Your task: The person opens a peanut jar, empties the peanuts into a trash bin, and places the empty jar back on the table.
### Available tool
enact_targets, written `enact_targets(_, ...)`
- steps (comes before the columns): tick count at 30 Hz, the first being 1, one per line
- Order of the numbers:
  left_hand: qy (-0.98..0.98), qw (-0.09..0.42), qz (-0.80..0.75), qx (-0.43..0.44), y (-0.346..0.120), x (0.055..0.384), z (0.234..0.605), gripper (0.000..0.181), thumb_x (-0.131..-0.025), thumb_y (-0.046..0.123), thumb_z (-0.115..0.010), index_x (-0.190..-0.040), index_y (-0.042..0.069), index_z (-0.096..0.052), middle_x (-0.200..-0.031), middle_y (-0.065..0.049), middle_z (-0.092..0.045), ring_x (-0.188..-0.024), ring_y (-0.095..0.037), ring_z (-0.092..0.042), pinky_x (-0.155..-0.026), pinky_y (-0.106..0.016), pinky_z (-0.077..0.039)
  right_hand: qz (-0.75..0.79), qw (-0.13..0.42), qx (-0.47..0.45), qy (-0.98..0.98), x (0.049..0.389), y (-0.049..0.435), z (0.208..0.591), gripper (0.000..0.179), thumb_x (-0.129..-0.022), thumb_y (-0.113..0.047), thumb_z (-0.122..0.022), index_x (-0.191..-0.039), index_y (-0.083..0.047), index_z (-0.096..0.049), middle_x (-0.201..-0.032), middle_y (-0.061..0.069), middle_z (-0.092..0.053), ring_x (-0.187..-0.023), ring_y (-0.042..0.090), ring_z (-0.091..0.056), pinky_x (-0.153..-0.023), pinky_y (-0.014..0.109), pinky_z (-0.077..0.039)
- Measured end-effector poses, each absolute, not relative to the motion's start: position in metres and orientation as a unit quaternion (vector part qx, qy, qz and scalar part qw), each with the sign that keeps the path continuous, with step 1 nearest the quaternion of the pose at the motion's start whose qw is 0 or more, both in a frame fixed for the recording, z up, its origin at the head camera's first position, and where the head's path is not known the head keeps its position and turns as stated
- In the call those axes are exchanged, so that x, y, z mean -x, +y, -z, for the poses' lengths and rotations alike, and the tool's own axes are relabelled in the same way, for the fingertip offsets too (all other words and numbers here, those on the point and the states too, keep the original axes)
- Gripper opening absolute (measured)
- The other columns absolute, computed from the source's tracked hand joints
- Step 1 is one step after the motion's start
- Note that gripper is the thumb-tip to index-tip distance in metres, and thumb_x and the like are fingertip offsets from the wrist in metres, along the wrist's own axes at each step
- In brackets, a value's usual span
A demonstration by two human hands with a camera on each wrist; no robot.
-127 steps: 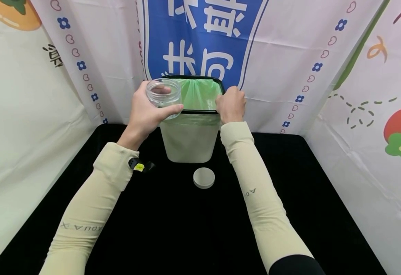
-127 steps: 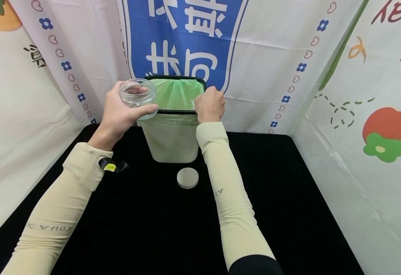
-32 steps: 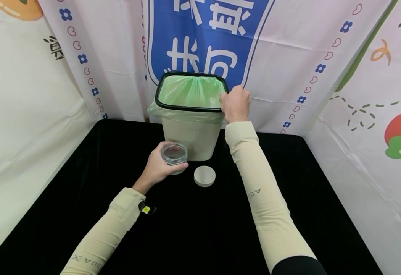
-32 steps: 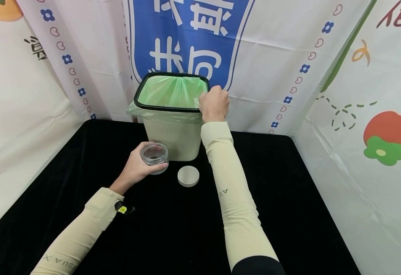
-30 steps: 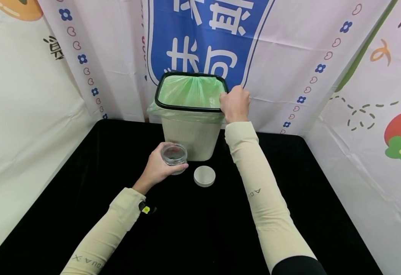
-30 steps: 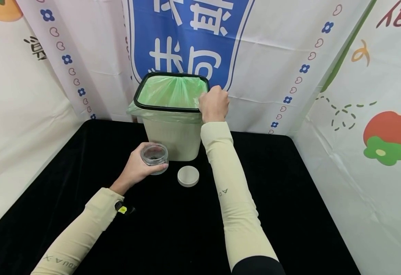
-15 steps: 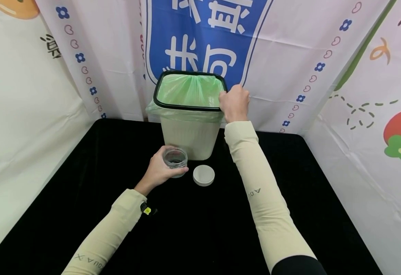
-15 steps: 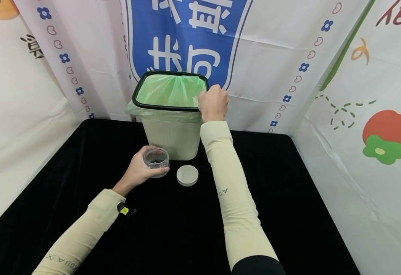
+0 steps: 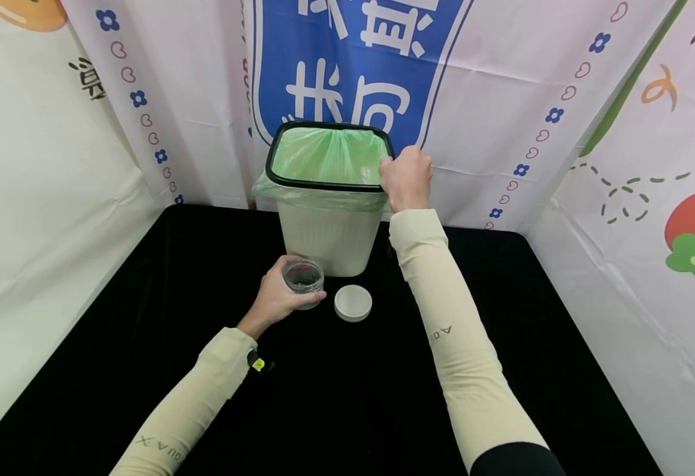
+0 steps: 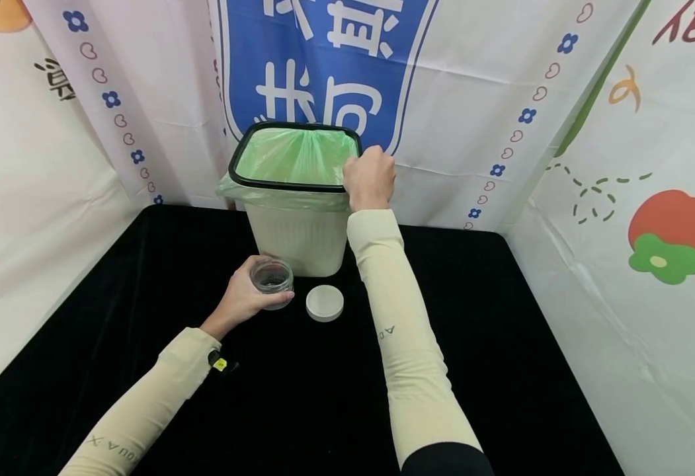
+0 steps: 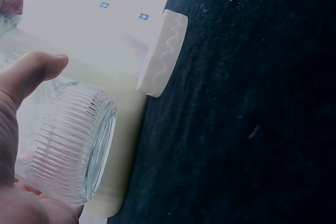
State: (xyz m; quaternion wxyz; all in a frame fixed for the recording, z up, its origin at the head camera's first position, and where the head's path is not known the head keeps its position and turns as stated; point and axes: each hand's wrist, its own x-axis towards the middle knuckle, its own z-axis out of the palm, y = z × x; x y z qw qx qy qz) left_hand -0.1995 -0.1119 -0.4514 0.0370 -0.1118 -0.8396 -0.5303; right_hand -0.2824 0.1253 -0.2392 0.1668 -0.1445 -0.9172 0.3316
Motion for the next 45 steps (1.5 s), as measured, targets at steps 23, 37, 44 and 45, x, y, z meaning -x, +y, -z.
enact_targets(23,-0.830,-0.001,0.547,0.111,-0.104,0.205,0.466,0.075,-0.079,0.026,-0.095,-0.137,0.009,-0.053,-0.136,-0.014,-0.066,-0.127,-0.034,-0.066,-0.113,-0.052,-0.052,-0.329,0.152,0.152,-0.919,0.283,0.125,0.237,0.028,-0.106,-0.031,-0.051,-0.102,-0.007,-0.066,-0.112,0.017,-0.071,-0.098,0.029,-0.068,-0.082,0.040,-0.057)
enact_targets(37,-0.826,-0.008,0.551,0.120,-0.102,0.205,0.463,0.074,-0.083,0.025,-0.092,-0.143,0.009,-0.052,-0.143,-0.015,-0.061,-0.135,-0.036,-0.061,-0.116,-0.053,-0.049,-0.337,0.156,0.151,-0.916,0.285,0.130,0.237,0.038,-0.104,-0.033,-0.052,-0.120,-0.002,-0.069,-0.125,0.021,-0.071,-0.110,0.032,-0.069,-0.095,0.044,-0.059)
enact_targets(44,-0.836,0.000,0.536,0.119,-0.103,0.202,0.464,0.078,-0.081,0.026,-0.093,-0.145,0.012,-0.050,-0.142,-0.013,-0.062,-0.133,-0.035,-0.061,-0.115,-0.055,-0.049,-0.342,0.161,0.139,-0.915,0.284,0.131,0.239,0.041,-0.104,-0.033,-0.051,-0.121,0.000,-0.069,-0.126,0.023,-0.070,-0.113,0.035,-0.068,-0.098,0.045,-0.058)
enact_targets(45,-0.839,0.002,0.532,0.119,-0.103,0.201,0.465,0.079,-0.081,0.027,-0.094,-0.146,0.012,-0.050,-0.142,-0.012,-0.062,-0.132,-0.035,-0.061,-0.115,-0.055,-0.048,-0.343,0.164,0.137,-0.915,0.284,0.131,0.240,0.040,-0.104,-0.033,-0.051,-0.118,0.000,-0.069,-0.125,0.024,-0.070,-0.112,0.035,-0.069,-0.097,0.046,-0.059)
